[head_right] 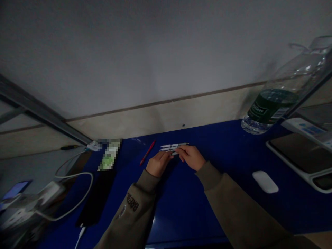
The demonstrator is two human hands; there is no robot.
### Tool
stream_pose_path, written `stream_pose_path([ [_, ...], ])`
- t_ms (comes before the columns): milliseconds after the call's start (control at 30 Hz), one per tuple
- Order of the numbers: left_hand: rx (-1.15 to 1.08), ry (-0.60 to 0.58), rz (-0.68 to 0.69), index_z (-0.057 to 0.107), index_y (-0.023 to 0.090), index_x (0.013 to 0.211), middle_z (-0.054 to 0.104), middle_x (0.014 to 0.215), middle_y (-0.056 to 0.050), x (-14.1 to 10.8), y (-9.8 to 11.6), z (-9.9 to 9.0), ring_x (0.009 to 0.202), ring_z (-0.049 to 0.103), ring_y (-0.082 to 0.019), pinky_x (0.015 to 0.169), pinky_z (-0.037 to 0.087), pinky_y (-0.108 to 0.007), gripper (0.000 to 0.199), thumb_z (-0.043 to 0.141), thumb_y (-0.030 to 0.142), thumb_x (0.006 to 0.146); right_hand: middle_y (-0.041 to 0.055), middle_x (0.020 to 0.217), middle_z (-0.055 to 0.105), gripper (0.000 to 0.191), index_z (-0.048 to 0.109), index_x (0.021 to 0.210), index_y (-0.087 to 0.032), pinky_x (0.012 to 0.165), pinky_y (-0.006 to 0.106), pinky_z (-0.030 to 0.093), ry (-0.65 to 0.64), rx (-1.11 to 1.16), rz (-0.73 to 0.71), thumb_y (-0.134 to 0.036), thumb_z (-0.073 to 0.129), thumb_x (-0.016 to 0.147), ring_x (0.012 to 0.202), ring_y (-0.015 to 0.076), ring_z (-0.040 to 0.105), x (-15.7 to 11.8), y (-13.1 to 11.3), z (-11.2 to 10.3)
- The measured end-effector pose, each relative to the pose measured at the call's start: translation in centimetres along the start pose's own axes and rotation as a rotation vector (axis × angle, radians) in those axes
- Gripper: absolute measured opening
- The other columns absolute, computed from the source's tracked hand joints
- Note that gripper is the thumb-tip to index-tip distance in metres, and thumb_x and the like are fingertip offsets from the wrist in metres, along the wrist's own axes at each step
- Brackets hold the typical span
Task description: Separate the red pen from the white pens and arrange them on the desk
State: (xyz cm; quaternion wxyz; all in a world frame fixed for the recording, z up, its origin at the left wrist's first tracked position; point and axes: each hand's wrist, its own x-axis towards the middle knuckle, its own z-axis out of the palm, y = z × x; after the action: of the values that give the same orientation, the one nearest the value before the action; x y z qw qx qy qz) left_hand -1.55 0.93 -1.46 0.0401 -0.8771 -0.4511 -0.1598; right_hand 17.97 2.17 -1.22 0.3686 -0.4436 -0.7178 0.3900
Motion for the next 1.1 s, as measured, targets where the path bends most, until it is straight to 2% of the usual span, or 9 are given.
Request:
stream_pose_path([
  [133, -0.017, -0.016, -0.099, 0.06, 0.019, 0.112, 0.069, 0.099, -0.008, -0.2, -0.3, 0.4, 0.092, 0.065, -0.018, 0.078, 0.052, -0.026, 0.034, 0.04, 0.041, 0.096, 0.0044, 0.09, 0.065, 0.012, 0.064, 0.087, -0.019, 0.072, 0.028, 0.046, 0.019, 0.158, -0.087, -0.029, 0.056, 0.086, 0.082, 0.016, 0.061, 0.1, -0.1, 0.2],
  [233, -0.023, -0.01, -0.14, 0.061, 0.019, 0.11, 0.069, 0.1, -0.008, -0.3, -0.3, 0.3, 0.092, 0.066, -0.018, 0.078, 0.052, -0.026, 0.034, 0.039, 0.04, 0.096, 0.0069, 0.11, 0.062, 0.027, 0.062, 0.104, -0.022, 0.071, 0.028, 0.047, 0.05, 0.196, -0.121, -0.029, 0.067, 0.078, 0.097, 0.0188, 0.058, 0.1, -0.1, 0.5],
  [300, -0.028, -0.012, -0.13, 0.061, 0.019, 0.111, 0.069, 0.101, -0.008, -0.3, -0.1, 0.2, 0.092, 0.066, -0.018, 0.077, 0.052, -0.026, 0.034, 0.039, 0.041, 0.096, 0.0057, 0.1, 0.064, 0.035, 0.058, 0.112, -0.022, 0.062, 0.026, 0.045, 0.068, 0.207, -0.057, -0.034, 0.065, 0.08, 0.083, 0.0167, 0.06, 0.0, 0.1, 0.8],
  [433, -0.029, -0.031, -0.107, 0.061, 0.02, 0.112, 0.07, 0.098, -0.008, -0.3, 0.2, 0.1, 0.089, 0.067, -0.018, 0.074, 0.053, -0.025, 0.035, 0.041, 0.044, 0.095, -0.0016, 0.058, 0.054, 0.028, 0.065, 0.091, -0.019, 0.054, 0.027, 0.041, 0.023, 0.189, 0.033, -0.038, 0.045, 0.093, 0.053, 0.0126, 0.05, 0.1, 0.8, 1.0],
  [633, -0.056, -0.035, -0.166, 0.061, 0.02, 0.111, 0.07, 0.099, -0.008, -0.3, -0.2, 0.1, 0.091, 0.067, -0.018, 0.078, 0.052, -0.026, 0.035, 0.04, 0.042, 0.096, 0.0069, 0.11, 0.061, 0.025, 0.063, 0.107, -0.023, 0.073, 0.029, 0.047, 0.056, 0.168, -0.142, -0.03, 0.06, 0.083, 0.096, 0.0184, 0.058, 0.1, 0.3, 0.9],
  [700, -0.061, -0.04, -0.157, 0.061, 0.02, 0.111, 0.07, 0.099, -0.008, -0.3, -0.1, 0.0, 0.091, 0.067, -0.019, 0.077, 0.053, -0.027, 0.035, 0.04, 0.042, 0.096, 0.0066, 0.102, 0.062, 0.031, 0.061, 0.111, -0.023, 0.065, 0.027, 0.046, 0.071, 0.16, -0.092, -0.034, 0.061, 0.083, 0.085, 0.017, 0.059, 0.1, 0.2, 1.0],
  [800, -0.076, -0.05, -0.123, 0.062, 0.021, 0.111, 0.07, 0.101, -0.007, -0.3, 0.2, 0.0, 0.092, 0.067, -0.019, 0.076, 0.053, -0.027, 0.034, 0.041, 0.043, 0.095, -0.0004, 0.067, 0.057, 0.03, 0.06, 0.11, -0.019, 0.054, 0.026, 0.042, 0.071, 0.201, 0.023, -0.039, 0.049, 0.09, 0.057, 0.0128, 0.052, 0.1, 0.5, 1.2],
  [867, -0.084, -0.06, -0.113, 0.062, 0.022, 0.111, 0.07, 0.101, -0.007, -0.3, 0.4, 0.0, 0.091, 0.067, -0.018, 0.076, 0.053, -0.026, 0.033, 0.042, 0.043, 0.095, -0.0027, 0.06, 0.052, 0.028, 0.059, 0.111, -0.019, 0.055, 0.027, 0.042, 0.056, 0.206, 0.023, -0.036, 0.047, 0.092, 0.054, 0.0128, 0.05, 0.1, 0.7, 1.2],
  [1100, -0.083, -0.076, -0.181, 0.061, 0.022, 0.113, 0.07, 0.103, -0.006, -0.2, -0.1, 0.1, 0.092, 0.067, -0.016, 0.077, 0.052, -0.025, 0.03, 0.044, 0.04, 0.094, 0.0077, 0.109, 0.058, 0.033, 0.058, 0.115, -0.023, 0.077, 0.031, 0.049, 0.052, 0.168, -0.119, -0.024, 0.06, 0.082, 0.098, 0.0187, 0.057, 0.1, 0.1, 0.9],
])
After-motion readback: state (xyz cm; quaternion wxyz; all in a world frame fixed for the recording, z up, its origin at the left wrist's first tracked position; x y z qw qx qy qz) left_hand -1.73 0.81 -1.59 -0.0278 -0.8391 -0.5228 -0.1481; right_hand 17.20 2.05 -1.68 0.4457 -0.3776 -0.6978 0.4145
